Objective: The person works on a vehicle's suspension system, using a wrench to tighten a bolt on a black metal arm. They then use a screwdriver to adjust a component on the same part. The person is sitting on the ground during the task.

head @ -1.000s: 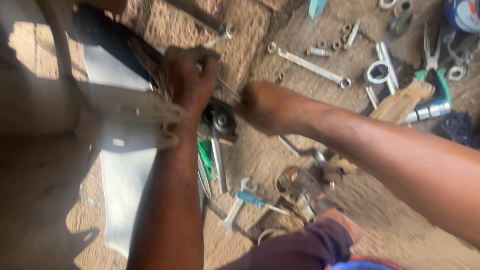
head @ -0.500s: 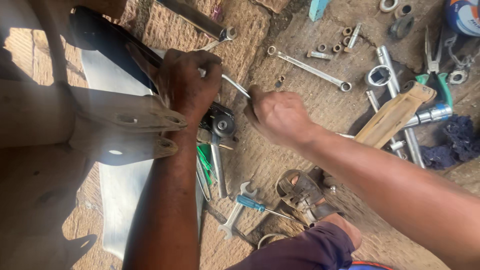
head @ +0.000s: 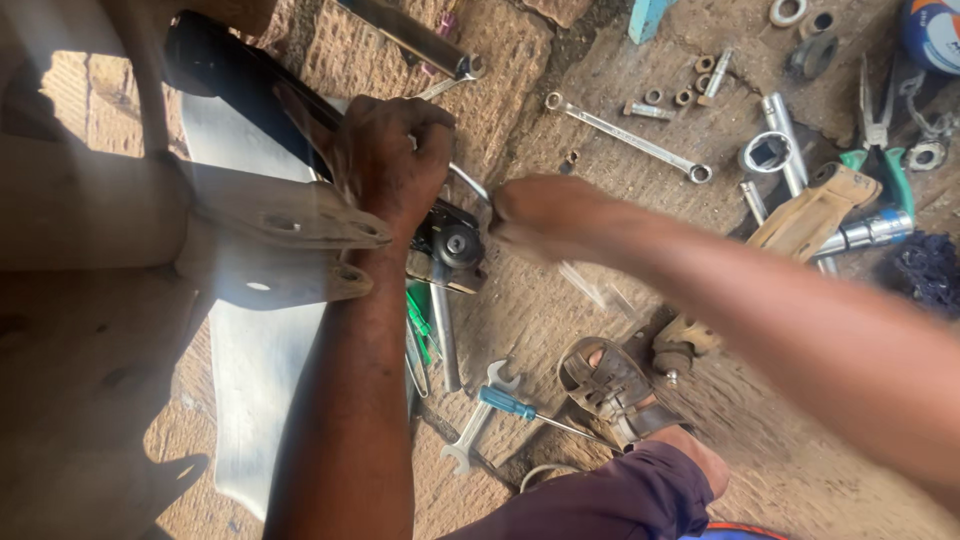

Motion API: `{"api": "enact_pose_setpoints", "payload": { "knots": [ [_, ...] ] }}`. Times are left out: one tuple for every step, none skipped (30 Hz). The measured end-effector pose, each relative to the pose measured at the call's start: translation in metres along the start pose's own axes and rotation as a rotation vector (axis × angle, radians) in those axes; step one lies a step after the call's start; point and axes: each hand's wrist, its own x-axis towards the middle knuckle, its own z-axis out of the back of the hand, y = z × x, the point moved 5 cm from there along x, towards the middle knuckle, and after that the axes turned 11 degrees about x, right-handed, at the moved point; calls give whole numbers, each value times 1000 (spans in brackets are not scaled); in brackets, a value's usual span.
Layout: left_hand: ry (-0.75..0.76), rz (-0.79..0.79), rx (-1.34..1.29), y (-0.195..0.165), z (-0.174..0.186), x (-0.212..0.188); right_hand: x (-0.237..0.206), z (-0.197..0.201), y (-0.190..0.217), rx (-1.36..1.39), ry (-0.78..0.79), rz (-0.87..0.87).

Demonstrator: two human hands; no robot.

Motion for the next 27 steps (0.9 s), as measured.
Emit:
{"api": "enact_pose_setpoints", "payload": {
  "knots": [
    [3, -27, -17, -2, 2, -1, -17, 8, -4, 78, 26, 30],
    [8, -43, -34, -4, 3, -1, -31, 12, -6, 150, 59, 61],
    [23, -59, -40, -6, 5, -2, -37, 12, 0, 77, -34, 126],
    [23, -50, -6, -7, 6, -3, -43, 11, 5, 9, -127, 190],
    [0, -49, 25, -8, 8, -2, -46, 13, 6, -70, -240, 261],
    [-35, -56, 56, -9, 10, 0, -44, 12, 3, -85, -287, 249],
    [-17, -35, 49, -8, 10, 0, -42, 6, -3, -99, -319, 236],
    [19, -3, 41, -7, 8, 0, -40, -2, -11, -110, -333, 216],
    [60, 26, 29, -6, 6, 1, -36, -7, -19, -118, -349, 252],
    [59, 21, 17, -6, 6, 1, -30, -9, -26, -125, -372, 295],
    [58, 12, 11, -7, 5, 1, -22, -13, -31, -127, -397, 341],
    [58, 3, 0, -7, 4, 1, -12, -15, -35, -163, -444, 367],
    [77, 12, 1, -6, 3, 1, 1, -15, -36, -205, -497, 396],
    [87, 15, 4, -5, 1, 1, 14, -11, -35, -249, -559, 430],
    [102, 22, 4, -4, -1, 1, 30, -10, -38, -138, -515, 389],
    [96, 27, -3, -3, -2, 1, 45, -13, -35, -27, -459, 347],
    [92, 35, -3, -1, -3, 1, 58, -18, -29, 88, -397, 309],
    [83, 36, -5, 0, -3, 1, 67, -20, -24, 129, -353, 263],
    [55, 13, 1, 0, -3, 1, 71, -21, -19, 169, -315, 215],
    [32, -9, 9, 0, -3, 1, 71, -22, -15, 211, -271, 166],
    [12, -29, 16, 0, -3, 1, 66, -21, -13, 238, -239, 137],
    [36, -11, 11, 1, -4, 1, 57, -20, -12, 261, -209, 107],
    [56, 6, 6, 2, -6, 1, 47, -17, -11, 281, -182, 80],
    [64, 17, -1, 2, -6, 2, 37, -12, -9, 177, -115, 90],
    [77, 16, 22, 2, -6, 2, 25, -8, -11, 79, -46, 95],
    [98, 22, 42, 1, -7, 3, 12, -8, -12, -21, 33, 93],
    [115, 29, 63, 0, -6, 3, 4, -3, -11, 76, 32, 62]
  ]
}}
